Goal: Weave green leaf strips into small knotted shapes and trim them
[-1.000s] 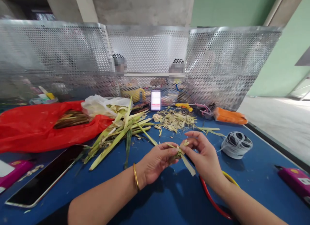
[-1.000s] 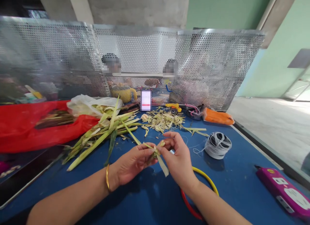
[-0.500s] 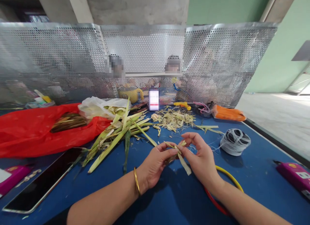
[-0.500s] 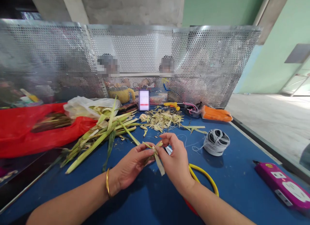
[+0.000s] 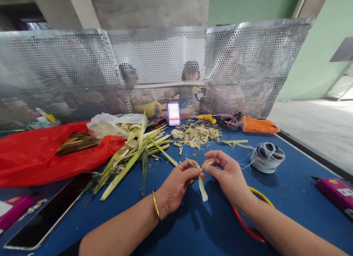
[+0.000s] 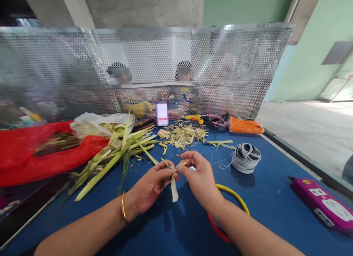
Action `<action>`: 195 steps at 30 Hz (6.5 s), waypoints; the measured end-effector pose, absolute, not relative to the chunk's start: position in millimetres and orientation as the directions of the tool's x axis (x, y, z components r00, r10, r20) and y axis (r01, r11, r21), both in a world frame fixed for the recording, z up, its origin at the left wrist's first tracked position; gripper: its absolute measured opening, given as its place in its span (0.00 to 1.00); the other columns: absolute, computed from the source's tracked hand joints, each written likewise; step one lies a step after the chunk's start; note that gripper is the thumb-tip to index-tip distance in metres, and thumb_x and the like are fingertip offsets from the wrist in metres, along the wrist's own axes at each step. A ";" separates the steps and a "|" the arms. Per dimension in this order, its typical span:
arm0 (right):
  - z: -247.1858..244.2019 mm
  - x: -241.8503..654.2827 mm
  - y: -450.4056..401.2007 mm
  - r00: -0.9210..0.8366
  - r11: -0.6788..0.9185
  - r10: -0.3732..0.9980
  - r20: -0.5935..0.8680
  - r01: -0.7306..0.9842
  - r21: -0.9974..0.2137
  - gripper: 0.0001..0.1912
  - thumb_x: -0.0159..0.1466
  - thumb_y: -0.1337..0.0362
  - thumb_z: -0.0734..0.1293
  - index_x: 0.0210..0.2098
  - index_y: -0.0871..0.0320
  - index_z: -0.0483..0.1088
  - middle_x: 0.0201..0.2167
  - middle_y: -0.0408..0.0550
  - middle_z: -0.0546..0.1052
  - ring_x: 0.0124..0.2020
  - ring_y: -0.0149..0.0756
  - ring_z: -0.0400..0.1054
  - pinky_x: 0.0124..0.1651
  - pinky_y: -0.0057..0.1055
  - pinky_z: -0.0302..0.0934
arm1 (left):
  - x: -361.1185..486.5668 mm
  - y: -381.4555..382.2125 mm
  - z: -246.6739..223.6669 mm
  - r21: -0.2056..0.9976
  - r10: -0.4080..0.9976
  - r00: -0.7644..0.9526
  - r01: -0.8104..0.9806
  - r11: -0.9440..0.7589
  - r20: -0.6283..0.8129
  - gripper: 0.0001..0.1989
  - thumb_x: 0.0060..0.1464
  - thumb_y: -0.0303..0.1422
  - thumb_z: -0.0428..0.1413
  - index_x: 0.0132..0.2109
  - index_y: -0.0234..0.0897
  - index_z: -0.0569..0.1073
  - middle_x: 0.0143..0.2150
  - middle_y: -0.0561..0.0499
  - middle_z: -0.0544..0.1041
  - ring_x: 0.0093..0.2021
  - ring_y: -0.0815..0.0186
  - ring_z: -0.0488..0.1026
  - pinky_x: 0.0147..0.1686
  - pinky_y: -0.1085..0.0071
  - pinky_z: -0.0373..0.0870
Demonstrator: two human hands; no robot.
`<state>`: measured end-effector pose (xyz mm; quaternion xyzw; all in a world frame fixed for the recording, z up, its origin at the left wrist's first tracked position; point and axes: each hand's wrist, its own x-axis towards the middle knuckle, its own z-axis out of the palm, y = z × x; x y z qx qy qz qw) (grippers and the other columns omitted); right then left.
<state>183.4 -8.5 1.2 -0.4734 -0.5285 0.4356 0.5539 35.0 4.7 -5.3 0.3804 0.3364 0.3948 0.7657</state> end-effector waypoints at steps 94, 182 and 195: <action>93.1 242.6 54.6 -0.086 0.037 0.996 0.003 0.389 -0.920 0.15 0.50 0.52 0.70 0.25 0.57 0.66 0.27 0.47 0.77 0.33 0.35 0.73 0.42 0.33 0.66 | 12.3 44.0 44.9 0.953 0.931 0.317 -0.177 0.246 -0.181 0.08 0.45 0.35 0.57 0.29 0.34 0.76 0.28 0.51 0.74 0.26 0.71 0.67 0.24 0.76 0.57; 16.5 192.5 46.2 -0.170 0.171 0.978 0.120 0.336 -0.926 0.10 0.53 0.59 0.66 0.22 0.59 0.65 0.18 0.39 0.64 0.22 0.27 0.55 0.27 0.26 0.51 | 20.8 49.6 18.9 0.997 0.891 0.449 -0.007 -0.073 0.068 0.12 0.52 0.38 0.53 0.27 0.33 0.71 0.23 0.54 0.71 0.23 0.72 0.66 0.27 0.74 0.64; 28.5 182.6 16.3 -0.408 0.643 0.755 0.513 0.614 -0.458 0.10 0.65 0.66 0.59 0.30 0.58 0.70 0.26 0.45 0.73 0.28 0.30 0.65 0.31 0.25 0.55 | 13.1 55.9 15.8 0.855 0.869 0.464 0.367 -0.366 0.173 0.12 0.51 0.36 0.51 0.25 0.35 0.70 0.21 0.56 0.66 0.23 0.71 0.61 0.24 0.75 0.56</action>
